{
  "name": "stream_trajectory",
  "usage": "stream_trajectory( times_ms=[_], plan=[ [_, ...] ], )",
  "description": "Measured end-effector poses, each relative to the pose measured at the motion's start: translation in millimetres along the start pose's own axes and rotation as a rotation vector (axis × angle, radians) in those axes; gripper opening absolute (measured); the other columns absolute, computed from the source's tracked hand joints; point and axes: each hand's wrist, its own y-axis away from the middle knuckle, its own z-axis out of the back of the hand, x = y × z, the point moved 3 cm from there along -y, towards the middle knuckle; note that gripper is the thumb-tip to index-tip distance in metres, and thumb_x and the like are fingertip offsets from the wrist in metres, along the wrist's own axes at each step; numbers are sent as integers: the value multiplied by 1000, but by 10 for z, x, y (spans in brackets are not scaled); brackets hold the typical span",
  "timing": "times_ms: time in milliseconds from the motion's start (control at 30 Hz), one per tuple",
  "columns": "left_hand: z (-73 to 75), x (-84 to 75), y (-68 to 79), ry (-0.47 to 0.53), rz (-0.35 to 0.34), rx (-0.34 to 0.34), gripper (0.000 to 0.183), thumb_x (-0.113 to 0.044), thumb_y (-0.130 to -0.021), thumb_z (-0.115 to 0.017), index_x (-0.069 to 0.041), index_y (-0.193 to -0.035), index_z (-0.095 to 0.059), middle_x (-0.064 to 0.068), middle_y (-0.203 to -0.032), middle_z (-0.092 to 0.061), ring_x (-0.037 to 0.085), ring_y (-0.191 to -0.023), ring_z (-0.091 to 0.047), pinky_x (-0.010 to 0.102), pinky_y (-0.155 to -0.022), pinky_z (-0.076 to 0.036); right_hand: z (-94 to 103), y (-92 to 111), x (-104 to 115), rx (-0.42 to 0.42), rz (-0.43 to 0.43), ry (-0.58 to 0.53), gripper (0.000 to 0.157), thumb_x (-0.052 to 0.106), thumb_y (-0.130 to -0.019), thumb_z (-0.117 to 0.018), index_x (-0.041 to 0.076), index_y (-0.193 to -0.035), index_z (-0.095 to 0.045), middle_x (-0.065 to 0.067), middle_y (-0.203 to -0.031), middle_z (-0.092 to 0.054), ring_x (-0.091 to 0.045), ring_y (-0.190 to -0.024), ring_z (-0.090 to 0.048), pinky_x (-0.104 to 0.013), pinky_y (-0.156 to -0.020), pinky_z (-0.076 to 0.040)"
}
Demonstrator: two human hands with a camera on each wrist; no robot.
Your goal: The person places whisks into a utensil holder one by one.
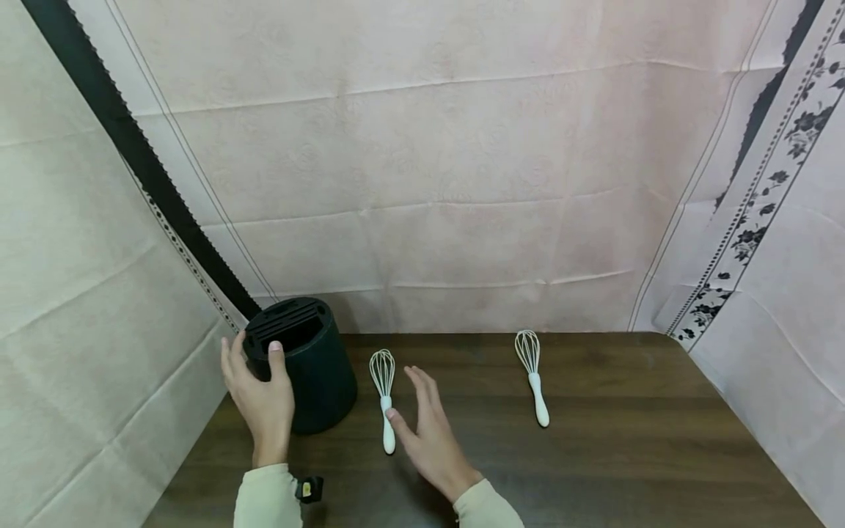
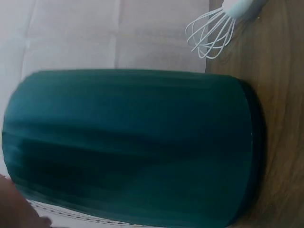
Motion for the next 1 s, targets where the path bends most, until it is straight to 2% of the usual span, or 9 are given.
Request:
stream_trajectory(
  times_ms=[200, 300, 400, 567, 733, 900, 1000],
  plan=[
    [-33, 104, -237, 39, 101, 58, 64, -47, -109, -54, -23, -165, -35, 5, -172, -29, 25, -158, -25, 53, -127, -22, -136, -220, 116, 60, 36, -25, 75, 57, -107, -53, 30, -168, -18, 0, -172, -18, -27, -156, -30, -58, -120, -35],
    [-69, 171, -328, 67, 151, 93, 64, -50, -109, -50, -26, -166, -32, 4, -172, -29, 24, -159, -24, 53, -128, -19, -181, -362, 158, 82, 57, -55, 73, 58, -107, -52, 34, -167, -18, 4, -172, -19, -22, -156, -28, -56, -121, -34],
    [-96, 238, -391, 93, 180, 123, 63, -49, -111, -46, -26, -167, -31, 2, -173, -27, 23, -160, -20, 53, -129, -15, -220, -507, 183, 101, 77, -82, 70, 56, -108, -53, 37, -166, -19, 7, -170, -20, -18, -156, -27, -54, -122, -34],
    [-115, 302, -459, 110, 159, 161, 55, -39, -114, -39, -25, -166, -32, 1, -172, -29, 23, -160, -21, 53, -129, -15, -272, -734, 203, 139, 122, -76, 68, 53, -108, -54, 39, -166, -20, 7, -170, -22, -17, -156, -27, -52, -123, -33],
    [-144, 314, -552, 132, 130, 217, 51, -25, -113, -32, -25, -164, -37, 2, -170, -32, 24, -158, -26, 54, -128, -18, -270, -979, 240, 162, 171, -21, 70, 52, -108, -55, 36, -166, -20, 5, -171, -21, -23, -156, -30, -53, -122, -36],
    [-144, 368, -609, 125, 149, 273, 53, -18, -110, -26, -20, -158, -47, 1, -171, -33, 28, -156, -29, 57, -126, -20, -273, -1239, 319, 185, 213, 59, 75, 53, -106, -58, 31, -167, -22, -2, -171, -22, -27, -155, -33, -54, -120, -37],
    [-109, 413, -642, 120, 164, 310, 55, -17, -109, -22, -18, -156, -50, 4, -169, -36, 31, -152, -35, 58, -124, -25, -320, -1387, 359, 220, 205, 67, 79, 56, -104, -61, 33, -168, -21, -2, -173, -20, -25, -156, -30, -55, -122, -36]
  ],
)
